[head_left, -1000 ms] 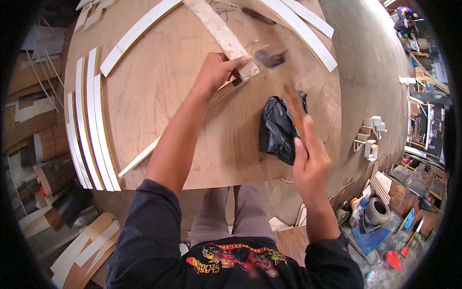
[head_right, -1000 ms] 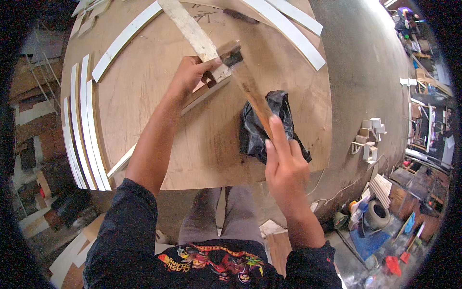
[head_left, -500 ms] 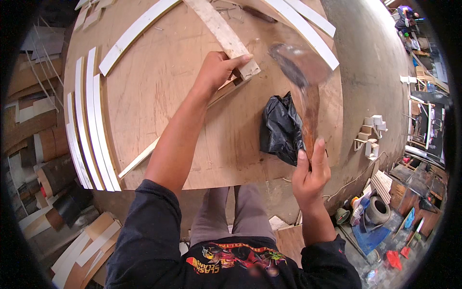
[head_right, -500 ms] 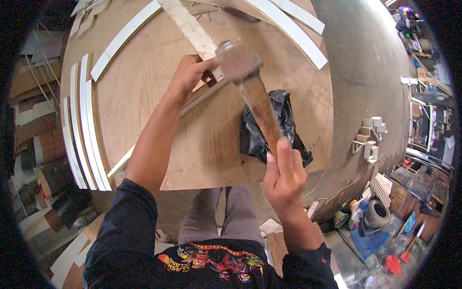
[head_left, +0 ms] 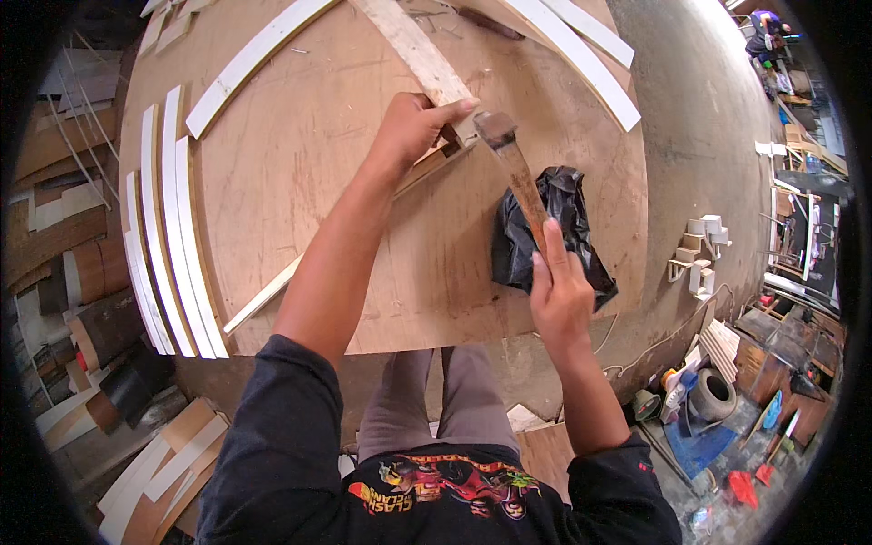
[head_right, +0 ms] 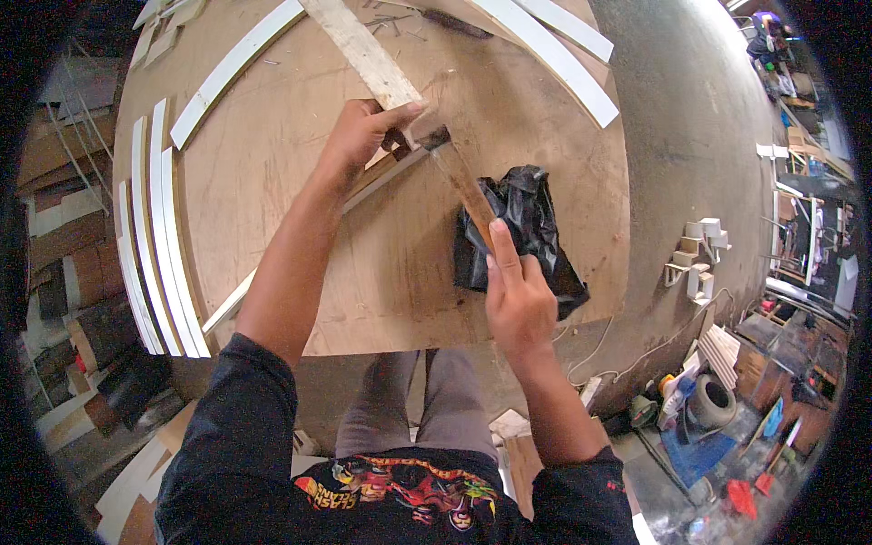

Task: The person joins wooden pieces together to form a frame, using a hammer to drive nails through the joints and aligning the components by hand on a wooden work surface.

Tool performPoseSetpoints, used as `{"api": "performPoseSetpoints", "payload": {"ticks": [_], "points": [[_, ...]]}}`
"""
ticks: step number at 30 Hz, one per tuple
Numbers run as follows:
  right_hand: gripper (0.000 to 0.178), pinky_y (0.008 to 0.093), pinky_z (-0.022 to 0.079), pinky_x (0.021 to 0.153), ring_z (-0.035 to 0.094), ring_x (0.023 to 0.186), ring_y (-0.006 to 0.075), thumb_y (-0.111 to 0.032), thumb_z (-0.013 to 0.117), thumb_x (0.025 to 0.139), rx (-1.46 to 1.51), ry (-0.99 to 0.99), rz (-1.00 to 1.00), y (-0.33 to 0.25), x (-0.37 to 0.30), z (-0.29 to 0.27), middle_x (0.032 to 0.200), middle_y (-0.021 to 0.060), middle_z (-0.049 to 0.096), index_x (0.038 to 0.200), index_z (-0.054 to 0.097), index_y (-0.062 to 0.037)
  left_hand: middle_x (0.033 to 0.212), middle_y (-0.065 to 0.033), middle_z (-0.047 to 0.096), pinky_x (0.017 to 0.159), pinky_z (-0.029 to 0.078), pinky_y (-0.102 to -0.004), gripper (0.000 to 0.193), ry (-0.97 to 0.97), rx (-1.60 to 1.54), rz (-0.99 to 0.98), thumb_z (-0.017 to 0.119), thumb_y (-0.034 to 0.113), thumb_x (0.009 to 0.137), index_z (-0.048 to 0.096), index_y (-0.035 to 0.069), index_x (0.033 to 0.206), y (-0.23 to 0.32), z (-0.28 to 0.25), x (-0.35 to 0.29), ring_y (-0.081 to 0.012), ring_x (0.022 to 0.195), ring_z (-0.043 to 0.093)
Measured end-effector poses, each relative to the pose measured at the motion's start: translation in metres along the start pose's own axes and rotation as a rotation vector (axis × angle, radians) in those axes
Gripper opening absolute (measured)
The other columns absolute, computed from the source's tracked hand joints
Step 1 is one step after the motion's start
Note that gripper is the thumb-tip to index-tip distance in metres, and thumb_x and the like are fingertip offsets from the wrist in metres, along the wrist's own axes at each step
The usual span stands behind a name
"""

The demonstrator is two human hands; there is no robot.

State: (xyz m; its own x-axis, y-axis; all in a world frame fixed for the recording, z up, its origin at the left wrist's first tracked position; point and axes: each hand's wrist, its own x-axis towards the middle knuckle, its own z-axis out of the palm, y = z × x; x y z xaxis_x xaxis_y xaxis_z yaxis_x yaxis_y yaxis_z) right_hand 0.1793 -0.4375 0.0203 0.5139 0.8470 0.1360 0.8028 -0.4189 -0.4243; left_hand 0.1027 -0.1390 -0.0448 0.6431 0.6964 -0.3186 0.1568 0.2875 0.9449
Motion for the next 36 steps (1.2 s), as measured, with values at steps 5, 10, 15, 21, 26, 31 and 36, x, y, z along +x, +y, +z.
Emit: {"api": "performPoseSetpoints", "payload": {"ticks": [5,10,15,21,26,31,36], "points": [[0.055,0.042,0.054,0.063,0.063,0.069,0.0336,-0.01,0.068,0.1,0.108,0.099,-0.038,-0.007,0.003,-0.013,0.086,0.0163,0.065,0.153,0.055,-0.0145,0.074,-0.0068,0.069,0.054,0.047,-0.0302,0.039,0.024,0.054,-0.014,0.084,0.033,0.088,0.073,-0.004,0.089,0.0,-0.001,-0.004,-0.0145,0.058,0.062],[0.057,0.0409,0.053,0.062,0.063,0.068,0.032,-0.007,0.069,0.098,0.113,0.358,-0.236,0.002,-0.005,-0.006,0.086,0.0167,0.065,0.153,0.054,-0.0094,0.073,-0.0044,0.068,0.054,0.043,-0.0299,0.042,0.011,0.049,-0.029,0.085,0.037,0.087,0.075,-0.004,0.092,-0.002,-0.001,0.002,-0.0119,0.057,0.056],[0.054,0.04,0.053,0.062,0.063,0.068,0.0318,-0.008,0.069,0.099,0.075,0.048,-0.041,-0.007,0.003,-0.017,0.09,0.0165,0.068,0.151,0.056,-0.0081,0.07,-0.001,0.066,0.053,0.038,-0.0294,0.046,0.023,0.024,-0.015,0.087,0.04,0.085,0.078,-0.004,0.094,-0.002,0.0,-0.002,-0.0085,0.057,0.05],[0.054,0.0421,0.054,0.062,0.063,0.069,0.035,-0.01,0.067,0.1,0.061,0.104,-0.042,0.003,-0.004,-0.004,0.085,0.0165,0.064,0.153,0.056,-0.0166,0.068,-0.0006,0.064,0.053,0.037,-0.0293,0.044,0.018,0.034,-0.037,0.087,0.039,0.085,0.077,-0.003,0.089,0.001,0.001,-0.002,-0.0083,0.056,0.049],[0.057,0.0413,0.054,0.064,0.064,0.07,0.0349,-0.009,0.068,0.099,0.086,0.055,-0.02,-0.003,0.002,-0.015,0.09,0.017,0.067,0.154,0.054,-0.0143,0.068,-0.0014,0.065,0.053,0.038,-0.0292,0.044,0.035,0.031,-0.026,0.087,0.039,0.085,0.076,-0.003,0.089,0.0,-0.001,-0.002,-0.0083,0.057,0.05],[0.057,0.0406,0.055,0.07,0.064,0.074,0.0358,-0.005,0.067,0.099,0.171,0.317,-0.181,-0.005,-0.001,-0.013,0.102,0.0201,0.071,0.154,0.053,-0.0087,0.069,-0.0029,0.066,0.054,0.039,-0.0292,0.044,0.027,0.052,-0.041,0.087,0.039,0.085,0.076,-0.004,0.09,-0.003,-0.002,-0.001,-0.0091,0.057,0.052],[0.055,0.0429,0.056,0.069,0.065,0.074,0.0381,-0.006,0.067,0.099,0.135,-0.018,0.068,-0.006,0.007,-0.013,0.105,0.0201,0.072,0.152,0.054,-0.0094,0.071,-0.0051,0.069,0.055,0.04,-0.0291,0.044,0.028,0.019,-0.019,0.087,0.038,0.085,0.076,-0.004,0.091,0.003,0.001,-0.007,-0.0104,0.057,0.054]]}}
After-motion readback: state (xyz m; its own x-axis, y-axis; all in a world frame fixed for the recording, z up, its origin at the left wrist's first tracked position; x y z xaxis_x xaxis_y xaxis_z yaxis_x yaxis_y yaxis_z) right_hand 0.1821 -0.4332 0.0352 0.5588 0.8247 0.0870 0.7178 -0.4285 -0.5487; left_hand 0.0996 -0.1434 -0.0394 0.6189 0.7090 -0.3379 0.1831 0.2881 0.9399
